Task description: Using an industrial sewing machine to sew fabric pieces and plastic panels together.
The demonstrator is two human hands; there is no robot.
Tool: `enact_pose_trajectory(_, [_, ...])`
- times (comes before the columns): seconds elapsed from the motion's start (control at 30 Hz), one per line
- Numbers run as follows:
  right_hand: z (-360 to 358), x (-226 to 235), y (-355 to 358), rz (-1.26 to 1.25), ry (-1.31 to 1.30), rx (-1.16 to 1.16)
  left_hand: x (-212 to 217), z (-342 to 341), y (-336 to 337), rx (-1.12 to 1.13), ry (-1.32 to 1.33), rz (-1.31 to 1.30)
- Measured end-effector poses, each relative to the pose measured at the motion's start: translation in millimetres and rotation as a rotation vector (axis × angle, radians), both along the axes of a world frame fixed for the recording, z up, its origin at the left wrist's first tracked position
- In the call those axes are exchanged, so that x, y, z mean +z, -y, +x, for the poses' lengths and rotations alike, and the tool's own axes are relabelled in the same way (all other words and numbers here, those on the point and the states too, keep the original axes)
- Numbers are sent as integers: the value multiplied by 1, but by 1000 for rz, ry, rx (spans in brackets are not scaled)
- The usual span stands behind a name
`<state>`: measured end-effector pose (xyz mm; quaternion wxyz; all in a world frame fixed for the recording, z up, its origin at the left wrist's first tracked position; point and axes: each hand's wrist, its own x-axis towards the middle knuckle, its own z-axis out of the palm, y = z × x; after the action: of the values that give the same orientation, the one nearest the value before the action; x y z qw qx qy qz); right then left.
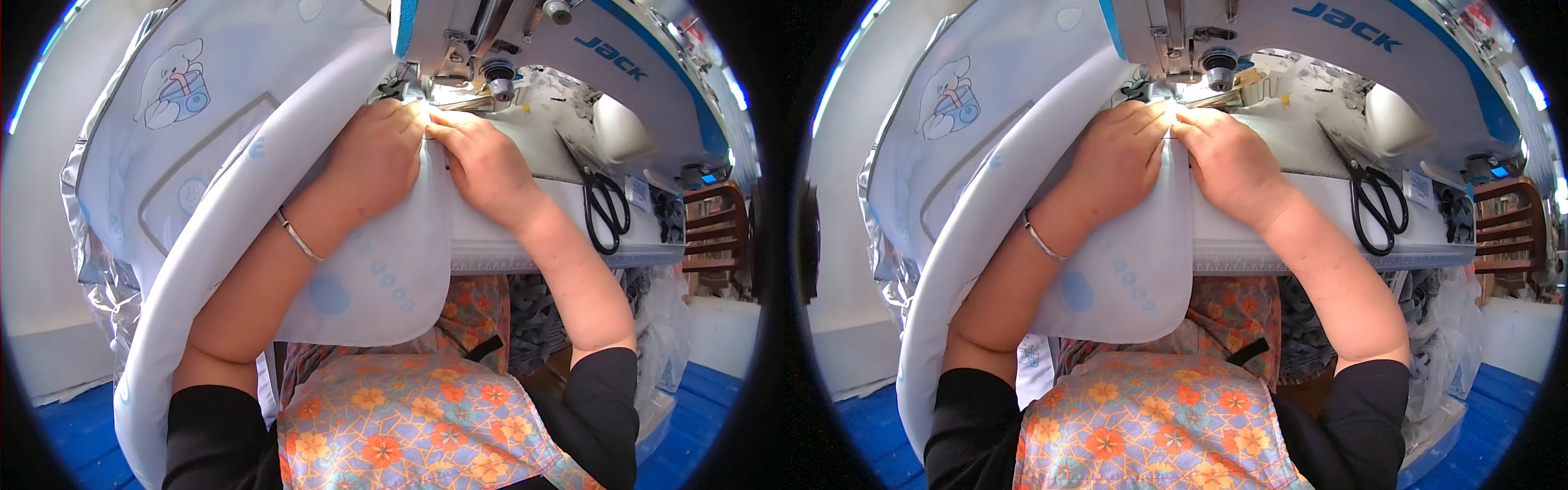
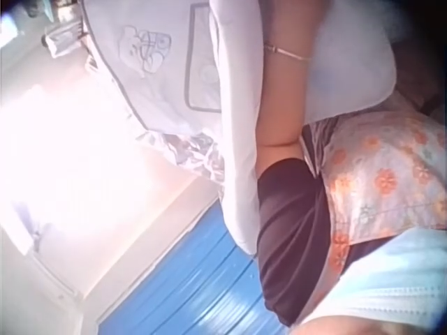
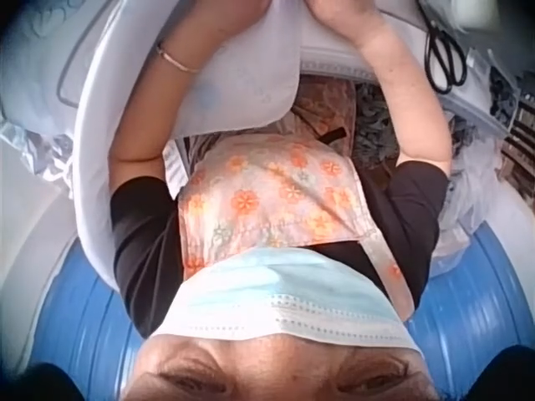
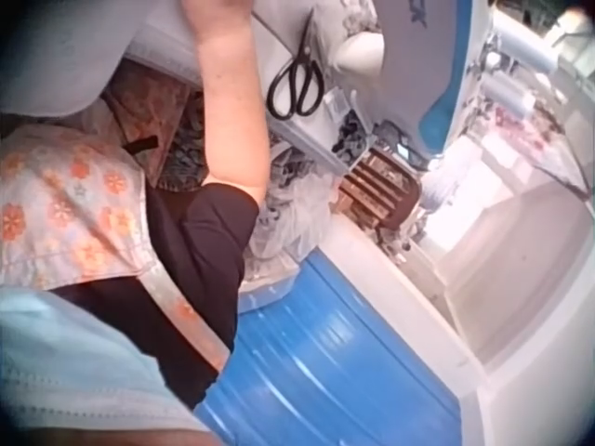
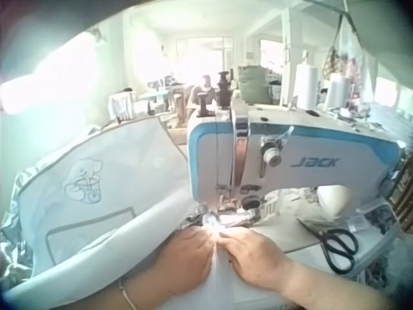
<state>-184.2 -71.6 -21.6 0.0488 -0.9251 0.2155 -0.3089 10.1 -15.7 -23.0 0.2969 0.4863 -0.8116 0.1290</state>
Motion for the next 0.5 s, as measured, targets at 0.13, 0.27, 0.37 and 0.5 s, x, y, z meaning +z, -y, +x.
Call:
enact_pose_trajectory(0.13, [0, -2, -7, 2, -32, 1, -1, 1, -1, 96, 21, 130])
enact_pose_trajectory(0.27, [-7, 0, -8, 7, -4, 20, 18, 6, -36, -122, 69, 223])
enact_pose_trajectory(0.37, [-7, -2, -7, 15, 1, 28, 32, 8, -100, -331, 121, 493])
enact_pose_trajectory(0.5, [-6, 3, -11, 30, 4, 50, 36, 38, -130, -200, 271, 599])
